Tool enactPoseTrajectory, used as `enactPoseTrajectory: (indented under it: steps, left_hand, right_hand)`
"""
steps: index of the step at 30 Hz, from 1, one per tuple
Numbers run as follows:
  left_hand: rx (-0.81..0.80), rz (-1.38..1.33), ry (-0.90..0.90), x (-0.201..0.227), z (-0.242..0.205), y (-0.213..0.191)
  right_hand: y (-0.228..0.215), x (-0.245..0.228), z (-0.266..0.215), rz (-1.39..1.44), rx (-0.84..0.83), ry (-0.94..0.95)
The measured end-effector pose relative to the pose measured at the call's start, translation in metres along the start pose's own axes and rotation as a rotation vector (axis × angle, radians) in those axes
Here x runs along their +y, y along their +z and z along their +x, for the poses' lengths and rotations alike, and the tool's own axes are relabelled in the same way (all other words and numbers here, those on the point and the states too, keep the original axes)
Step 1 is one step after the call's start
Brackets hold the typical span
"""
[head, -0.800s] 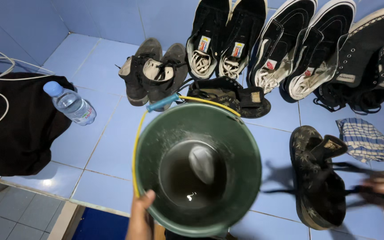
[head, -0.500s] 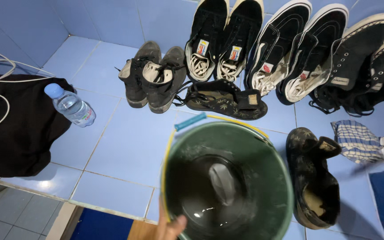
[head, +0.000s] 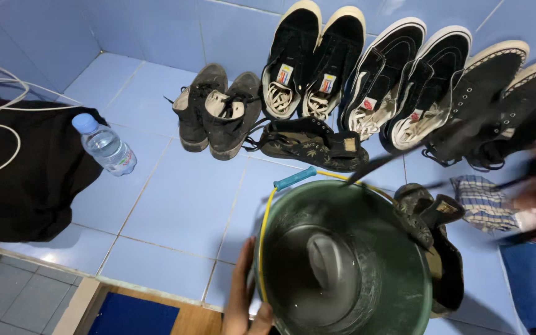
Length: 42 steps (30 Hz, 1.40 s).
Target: The person cleans a pair of black shoelaces by dipping them into a bucket of soapy water and scrubbing them with a brush.
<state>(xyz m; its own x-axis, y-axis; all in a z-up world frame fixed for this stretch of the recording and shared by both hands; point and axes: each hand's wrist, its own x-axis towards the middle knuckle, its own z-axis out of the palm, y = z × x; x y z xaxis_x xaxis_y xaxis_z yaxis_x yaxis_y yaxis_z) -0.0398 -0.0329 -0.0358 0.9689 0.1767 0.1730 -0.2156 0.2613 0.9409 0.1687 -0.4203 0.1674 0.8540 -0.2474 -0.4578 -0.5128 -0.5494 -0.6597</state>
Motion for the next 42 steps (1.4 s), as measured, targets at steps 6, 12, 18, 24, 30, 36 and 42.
enactPoseTrajectory:
  steps: [6,12,18,24,30,36,42]
  left_hand:
    - [0.043,0.614,0.381,0.064,0.022,0.010]
    - [-0.487,0.905,0.179,0.107,0.065,0.043]
    - [-0.471,0.480,-0.078,0.106,0.086,0.058]
    - [-0.552,0.459,0.039,0.132,0.080,0.051]
    - [-0.340,0.417,0.239,0.131,0.076,0.045]
    - [-0.260,0.431,0.145,0.142,0.066,0.043]
    - [-0.100,0.449,0.057,0.147,0.071,0.028]
  right_hand:
    - [0.150,-0.031,-0.150,0.309,-0.016,-0.970]
    - [0.148,-0.031,-0.143,0.428,-0.231,-1.035]
    - [0.130,-0.017,-0.113,0.100,-0.104,-0.974]
    - [0.122,0.020,-0.086,-0.081,-0.207,-0.831]
    - [0.116,0.045,-0.064,0.612,-0.327,-0.755]
    - [0.107,0.040,-0.069,0.977,-0.209,-0.744]
    - [0.104,0.049,-0.051,1.225,-0.182,-0.566]
